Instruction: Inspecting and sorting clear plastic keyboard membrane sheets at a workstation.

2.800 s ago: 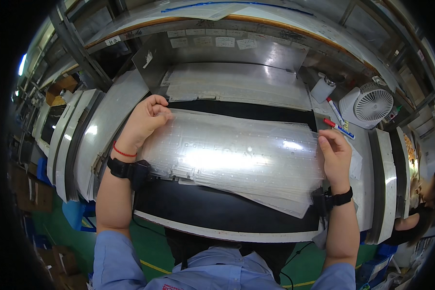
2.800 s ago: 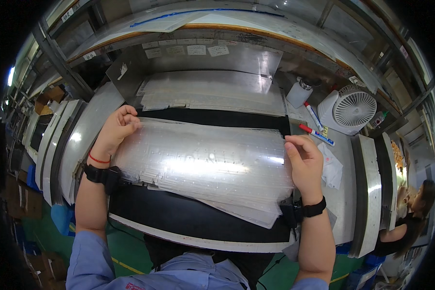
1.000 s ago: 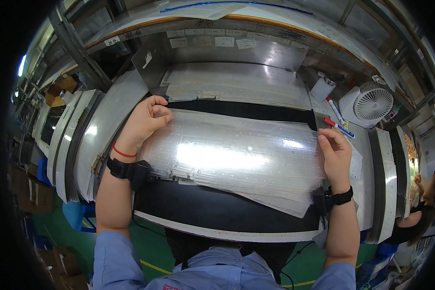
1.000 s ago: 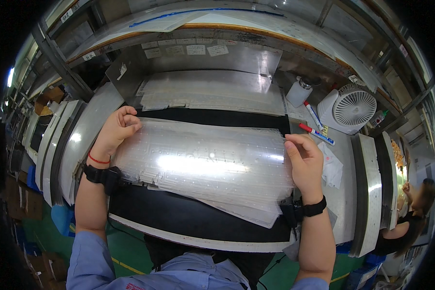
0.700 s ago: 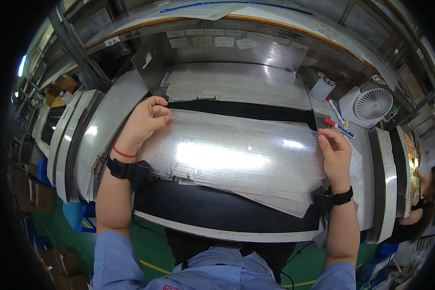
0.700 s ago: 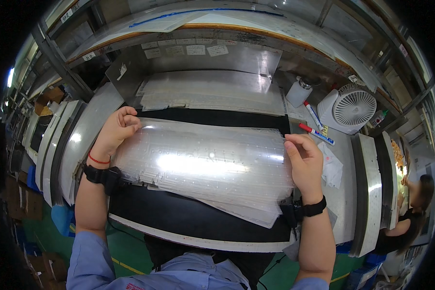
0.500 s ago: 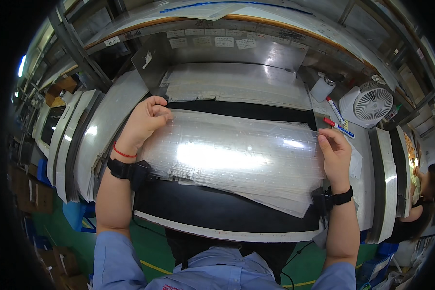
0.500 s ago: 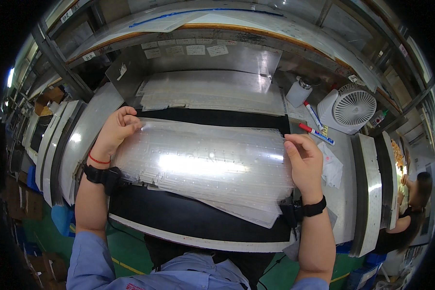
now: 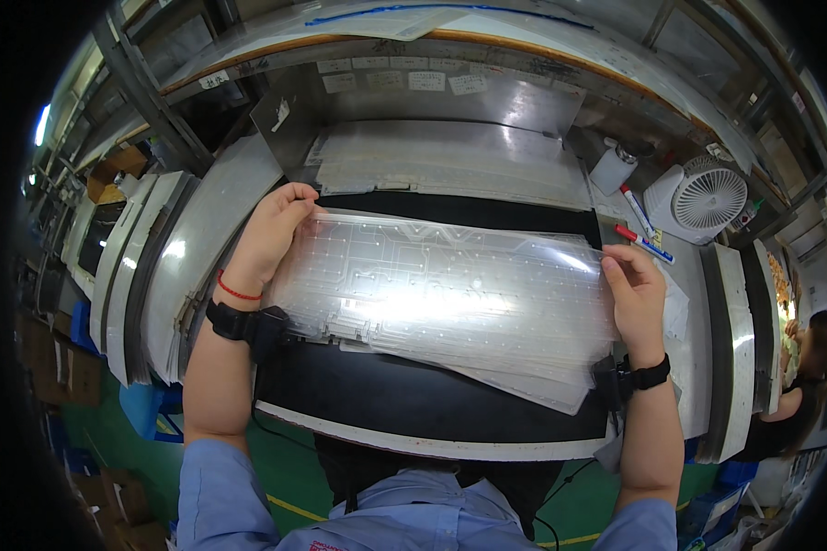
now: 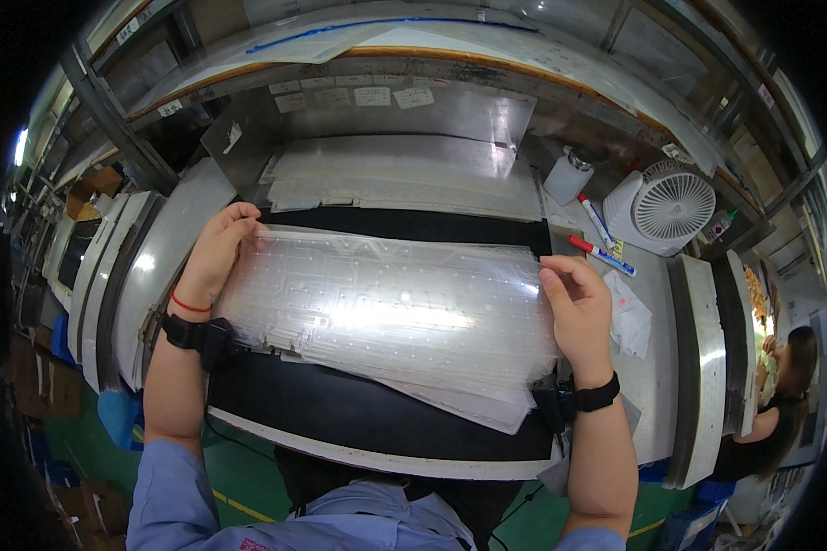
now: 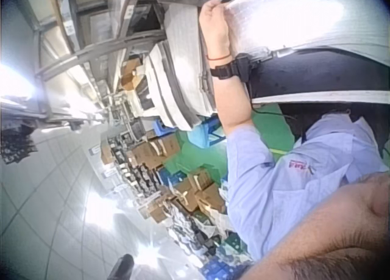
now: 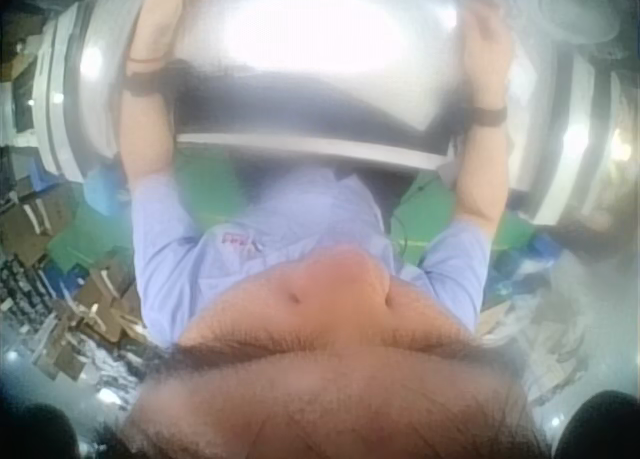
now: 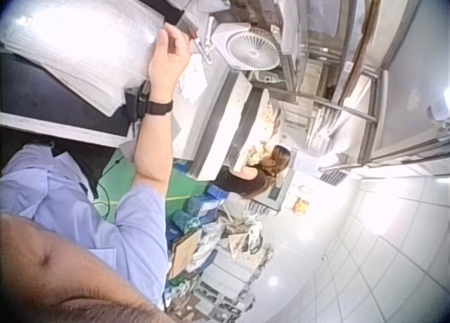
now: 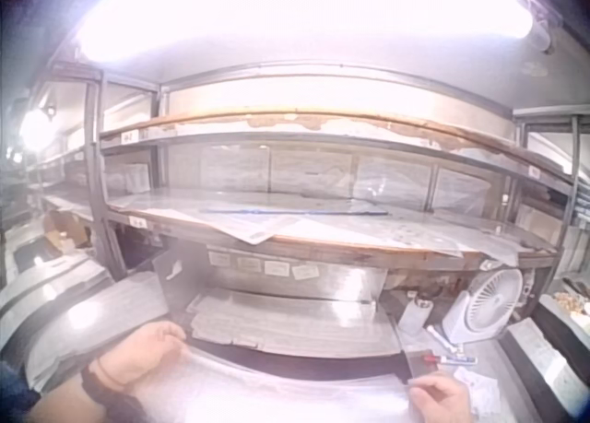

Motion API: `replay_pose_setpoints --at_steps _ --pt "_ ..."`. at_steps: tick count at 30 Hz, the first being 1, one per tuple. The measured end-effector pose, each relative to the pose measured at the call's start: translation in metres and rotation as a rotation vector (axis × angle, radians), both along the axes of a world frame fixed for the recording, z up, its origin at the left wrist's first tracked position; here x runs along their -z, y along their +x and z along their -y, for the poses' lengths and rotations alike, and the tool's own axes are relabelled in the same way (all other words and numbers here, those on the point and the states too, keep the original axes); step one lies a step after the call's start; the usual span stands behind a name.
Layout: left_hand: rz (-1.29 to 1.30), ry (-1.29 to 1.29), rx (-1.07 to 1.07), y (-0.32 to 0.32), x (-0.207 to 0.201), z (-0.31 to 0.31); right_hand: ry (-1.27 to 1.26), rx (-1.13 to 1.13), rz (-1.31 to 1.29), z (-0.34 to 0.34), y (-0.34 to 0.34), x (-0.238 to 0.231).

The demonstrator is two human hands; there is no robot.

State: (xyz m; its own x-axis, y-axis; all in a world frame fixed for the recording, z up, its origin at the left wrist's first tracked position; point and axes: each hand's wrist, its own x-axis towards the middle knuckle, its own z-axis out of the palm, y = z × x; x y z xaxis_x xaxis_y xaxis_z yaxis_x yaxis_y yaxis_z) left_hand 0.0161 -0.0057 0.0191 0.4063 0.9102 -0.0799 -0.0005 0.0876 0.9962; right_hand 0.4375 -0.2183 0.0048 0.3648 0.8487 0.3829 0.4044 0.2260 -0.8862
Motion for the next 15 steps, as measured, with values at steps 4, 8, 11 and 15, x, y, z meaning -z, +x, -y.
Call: replay_pose_setpoints --at_steps 4,8,11,15 --pt "-0.150 0.191 0.033 0.010 -0.005 0.014 -0.016 -0.004 -0.013 0.001 0.000 0.000" --pt "-0.158 0.172 -0.026 0.006 -0.001 0.009 -0.022 0.001 -0.004 -0.001 0.000 0.001" --pt "-0.032 0.083 -0.089 0.007 -0.001 0.007 -0.030 0.024 -0.018 0.000 0.000 0.000" --pt "-0.101 0.059 0.052 0.000 0.000 -0.002 -0.001 0.067 -0.078 0.000 0.004 0.003"
